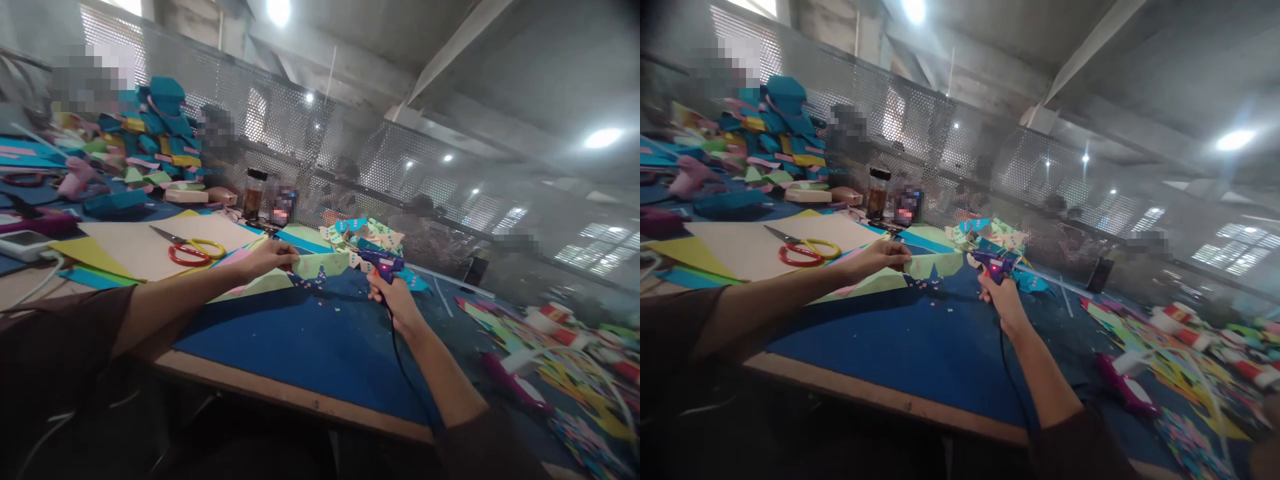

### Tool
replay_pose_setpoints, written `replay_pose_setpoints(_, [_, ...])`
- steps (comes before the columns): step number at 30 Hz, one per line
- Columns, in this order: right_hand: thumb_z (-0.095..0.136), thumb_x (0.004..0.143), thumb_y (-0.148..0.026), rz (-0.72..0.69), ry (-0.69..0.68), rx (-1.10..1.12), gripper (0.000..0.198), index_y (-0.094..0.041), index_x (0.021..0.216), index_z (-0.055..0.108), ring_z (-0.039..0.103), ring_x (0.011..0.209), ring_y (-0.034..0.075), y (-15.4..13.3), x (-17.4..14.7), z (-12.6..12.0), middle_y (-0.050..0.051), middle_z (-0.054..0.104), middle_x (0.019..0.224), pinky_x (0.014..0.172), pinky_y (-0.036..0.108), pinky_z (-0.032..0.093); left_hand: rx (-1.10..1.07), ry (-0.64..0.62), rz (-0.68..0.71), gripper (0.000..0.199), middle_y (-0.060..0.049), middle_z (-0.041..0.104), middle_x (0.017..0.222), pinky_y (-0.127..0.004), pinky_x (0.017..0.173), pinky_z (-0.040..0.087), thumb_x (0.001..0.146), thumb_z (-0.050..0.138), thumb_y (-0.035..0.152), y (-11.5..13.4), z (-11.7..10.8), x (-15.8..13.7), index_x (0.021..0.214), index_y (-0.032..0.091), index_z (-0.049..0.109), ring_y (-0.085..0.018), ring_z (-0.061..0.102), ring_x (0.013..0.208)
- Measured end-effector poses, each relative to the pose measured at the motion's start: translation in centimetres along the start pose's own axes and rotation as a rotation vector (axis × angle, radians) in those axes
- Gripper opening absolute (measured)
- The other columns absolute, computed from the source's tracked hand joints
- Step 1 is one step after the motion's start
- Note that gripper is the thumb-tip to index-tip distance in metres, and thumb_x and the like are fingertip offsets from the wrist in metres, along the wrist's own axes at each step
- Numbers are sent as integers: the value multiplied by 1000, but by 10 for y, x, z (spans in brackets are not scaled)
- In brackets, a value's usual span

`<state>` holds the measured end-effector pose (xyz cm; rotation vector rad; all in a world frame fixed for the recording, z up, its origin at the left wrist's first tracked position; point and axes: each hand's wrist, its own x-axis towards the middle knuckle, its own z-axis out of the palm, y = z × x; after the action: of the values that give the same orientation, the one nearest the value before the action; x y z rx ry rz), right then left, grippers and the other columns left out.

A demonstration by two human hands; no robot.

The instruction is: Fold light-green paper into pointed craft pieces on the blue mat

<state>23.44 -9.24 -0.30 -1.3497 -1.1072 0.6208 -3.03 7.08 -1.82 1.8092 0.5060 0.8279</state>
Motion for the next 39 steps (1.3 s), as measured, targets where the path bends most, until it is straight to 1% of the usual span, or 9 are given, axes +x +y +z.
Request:
replay_pose_setpoints(2, [76, 67, -36, 60, -22, 40, 29, -19, 65, 53, 37, 42, 6, 0, 3, -9, -8, 45, 50, 51, 24, 46, 17, 15, -11, 26, -4, 68, 76, -32, 74, 52, 79, 70, 38, -1, -1, 1, 84, 13, 66, -15, 64, 70])
replay_pose_setpoints(4, [76, 64, -33, 115, -40, 65, 26, -18, 67, 55, 36, 42, 5, 3, 6, -18, -8, 47, 54, 48, 22, 45, 23, 11, -22, 27, -4, 69, 77, -33, 74, 53, 79, 71, 39, -2, -1, 3, 85, 13, 67, -15, 64, 70])
replay_pose_setpoints(9, [78, 61, -33, 213, -72, 95, 27, -16, 70, 58, 42, 45, 4, 11, 10, -35, -5, 52, 60, 49, 21, 46, 24, 26, -24, 30, -5, 71, 77, -33, 75, 53, 76, 72, 42, -1, -1, 4, 84, 14, 67, -17, 66, 71])
replay_pose_setpoints(13, [77, 62, -36, 207, -63, 93, 28, -16, 67, 59, 46, 48, 6, 12, 13, -44, -4, 54, 60, 53, 22, 49, 39, 19, -20, 29, -4, 71, 76, -34, 75, 54, 75, 72, 43, 0, -2, 4, 83, 15, 67, -17, 66, 72])
replay_pose_setpoints(17, [76, 63, -35, 184, -36, 36, 26, -15, 64, 60, 48, 48, 6, 13, 12, -52, -3, 57, 61, 51, 21, 48, 77, 17, -6, 28, -4, 70, 77, -31, 73, 52, 78, 70, 44, 0, -4, 3, 84, 17, 68, -17, 65, 73])
replay_pose_setpoints(24, [76, 64, -32, 179, 13, -51, 23, -15, 72, 64, 49, 48, 6, 24, 14, -62, -4, 58, 62, 48, 20, 47, 107, 21, -12, 29, -3, 69, 77, -31, 75, 52, 77, 70, 45, 7, -1, 0, 83, 16, 68, -16, 65, 73])
replay_pose_setpoints(29, [77, 64, -34, 176, 36, -92, 25, -14, 71, 63, 48, 47, 6, 29, 19, -69, -3, 57, 60, 47, 19, 45, 89, 23, -25, 28, -4, 69, 76, -33, 76, 53, 77, 70, 44, 8, 0, 0, 83, 16, 68, -17, 65, 74])
replay_pose_setpoints(35, [81, 61, -36, 185, 26, -118, 30, -16, 75, 63, 48, 48, 7, 28, 19, -74, -4, 58, 60, 48, 21, 45, 101, 6, -10, 28, -3, 70, 77, -31, 75, 53, 78, 70, 44, 0, -3, 5, 84, 17, 69, -17, 65, 73])
replay_pose_setpoints(39, [84, 56, -33, 218, 2, -145, 32, -17, 72, 62, 48, 48, 7, 30, 19, -77, -5, 56, 58, 49, 21, 45, 101, 10, 1, 28, -2, 69, 78, -31, 76, 53, 78, 70, 45, -1, -4, 4, 84, 18, 70, -17, 65, 75])
